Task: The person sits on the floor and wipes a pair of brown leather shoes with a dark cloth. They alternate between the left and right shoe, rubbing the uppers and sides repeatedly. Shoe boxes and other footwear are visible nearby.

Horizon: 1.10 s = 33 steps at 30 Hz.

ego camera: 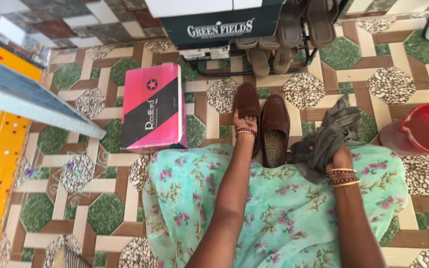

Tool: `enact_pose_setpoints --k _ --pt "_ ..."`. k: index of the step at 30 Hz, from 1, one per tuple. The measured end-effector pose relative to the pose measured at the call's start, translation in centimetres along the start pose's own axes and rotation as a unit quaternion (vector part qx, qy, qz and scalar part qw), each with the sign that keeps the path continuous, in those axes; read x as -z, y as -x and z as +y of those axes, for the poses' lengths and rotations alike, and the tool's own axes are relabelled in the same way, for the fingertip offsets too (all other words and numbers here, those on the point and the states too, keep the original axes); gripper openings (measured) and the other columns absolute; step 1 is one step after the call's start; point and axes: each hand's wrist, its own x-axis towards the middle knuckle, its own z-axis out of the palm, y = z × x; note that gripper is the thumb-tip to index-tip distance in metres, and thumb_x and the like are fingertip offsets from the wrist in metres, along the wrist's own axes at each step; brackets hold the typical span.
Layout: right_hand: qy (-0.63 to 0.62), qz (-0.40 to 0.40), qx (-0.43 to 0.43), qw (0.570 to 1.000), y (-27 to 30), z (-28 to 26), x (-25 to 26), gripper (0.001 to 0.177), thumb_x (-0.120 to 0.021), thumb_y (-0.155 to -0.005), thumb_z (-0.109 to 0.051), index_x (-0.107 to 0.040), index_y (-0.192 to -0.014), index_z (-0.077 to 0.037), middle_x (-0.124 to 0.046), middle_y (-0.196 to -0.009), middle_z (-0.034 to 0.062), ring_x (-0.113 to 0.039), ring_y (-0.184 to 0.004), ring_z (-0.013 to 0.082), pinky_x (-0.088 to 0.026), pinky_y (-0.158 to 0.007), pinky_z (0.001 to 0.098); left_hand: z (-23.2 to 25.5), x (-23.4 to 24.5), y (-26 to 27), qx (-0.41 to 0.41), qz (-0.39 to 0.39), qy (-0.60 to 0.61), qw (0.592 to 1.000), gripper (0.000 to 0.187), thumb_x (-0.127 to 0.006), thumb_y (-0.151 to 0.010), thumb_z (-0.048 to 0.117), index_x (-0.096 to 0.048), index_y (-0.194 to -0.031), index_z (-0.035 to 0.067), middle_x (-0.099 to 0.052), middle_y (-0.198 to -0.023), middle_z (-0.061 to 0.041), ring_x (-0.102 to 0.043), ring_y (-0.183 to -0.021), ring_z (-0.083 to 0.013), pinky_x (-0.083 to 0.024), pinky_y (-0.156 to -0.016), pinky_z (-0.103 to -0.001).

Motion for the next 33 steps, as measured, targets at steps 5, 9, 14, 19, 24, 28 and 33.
enact_pose_setpoints --k 5,9,14,19,24,28,33 --pt "0.018 0.080 0.141 0.987 0.1 -1.1 1.5 0.031 -0.047 -0.103 -0.018 -0.062 -0.125 -0.002 -0.067 -0.124 0.0127 -0.064 -0.112 0.0250 -0.053 -0.096 0.0407 -0.3 2.6 2.5 -0.018 -0.023 -0.020 0.999 0.042 -0.066 -0.096 0.049 -0.063 -0.118 0.013 -0.068 -0.102 -0.003 -0.062 -0.092 -0.0194 -0.051 -0.093 -0.038" --pt "0.116 0.133 0.287 0.941 2.6 -3.6 -2.8 0.035 -0.054 -0.095 -0.020 -0.063 -0.125 -0.004 -0.063 -0.129 0.0154 -0.056 -0.123 0.0306 -0.044 -0.106 0.0463 -0.5 5.3 9.0 0.000 -0.039 -0.048 0.998 0.044 -0.062 -0.097 0.050 -0.063 -0.121 0.014 -0.071 -0.105 -0.001 -0.063 -0.092 -0.0166 -0.051 -0.092 -0.036" --pt "0.467 -0.043 0.425 0.774 6.1 -1.0 -15.5 0.042 -0.061 -0.086 -0.023 -0.065 -0.124 -0.007 -0.059 -0.135 0.0187 -0.046 -0.135 0.0375 -0.032 -0.118 0.0533 -2.1 8.9 15.2 0.025 -0.119 -0.078 0.990 0.048 -0.055 -0.108 0.047 -0.057 -0.138 0.009 -0.068 -0.128 -0.006 -0.064 -0.112 -0.0200 -0.050 -0.097 -0.035" --pt "0.638 -0.212 0.499 0.547 7.3 0.3 -24.4 0.054 -0.067 -0.085 -0.031 -0.068 -0.133 -0.006 -0.050 -0.148 0.0274 -0.028 -0.149 0.0402 -0.016 -0.121 0.0592 -3.5 11.0 18.3 0.054 -0.147 -0.104 0.982 0.054 -0.039 -0.107 0.035 -0.041 -0.155 0.011 -0.051 -0.155 -0.007 -0.052 -0.140 -0.0207 -0.043 -0.118 -0.038" --pt "0.612 -0.316 0.464 0.557 6.9 2.2 -24.8 0.031 -0.064 -0.096 -0.022 -0.072 -0.122 -0.008 -0.058 -0.146 0.0118 -0.039 -0.150 0.0298 -0.023 -0.125 0.0550 -1.5 11.0 17.1 0.074 -0.147 -0.080 0.983 0.055 -0.033 -0.110 0.033 -0.036 -0.158 0.006 -0.045 -0.159 -0.010 -0.046 -0.146 -0.0237 -0.037 -0.122 -0.041" --pt "0.561 -0.326 0.447 0.615 8.4 4.2 -22.7 0.021 -0.067 -0.095 -0.016 -0.074 -0.113 -0.007 -0.070 -0.133 0.0064 -0.056 -0.138 0.0263 -0.037 -0.121 0.0493 -1.1 13.1 17.1 0.066 -0.156 -0.075 0.983 0.052 -0.031 -0.108 0.029 -0.040 -0.154 0.005 -0.048 -0.156 -0.011 -0.048 -0.143 -0.0241 -0.039 -0.121 -0.042" --pt "0.517 -0.251 0.377 0.726 9.7 7.1 -17.7 0.017 -0.067 -0.095 -0.015 -0.074 -0.108 -0.005 -0.074 -0.124 0.0111 -0.068 -0.123 0.0255 -0.051 -0.106 0.0421 -1.9 14.2 17.0 0.090 -0.159 0.037 0.982 0.048 -0.043 -0.109 0.042 -0.055 -0.144 0.011 -0.058 -0.144 -0.009 -0.057 -0.131 -0.0221 -0.044 -0.114 -0.040"
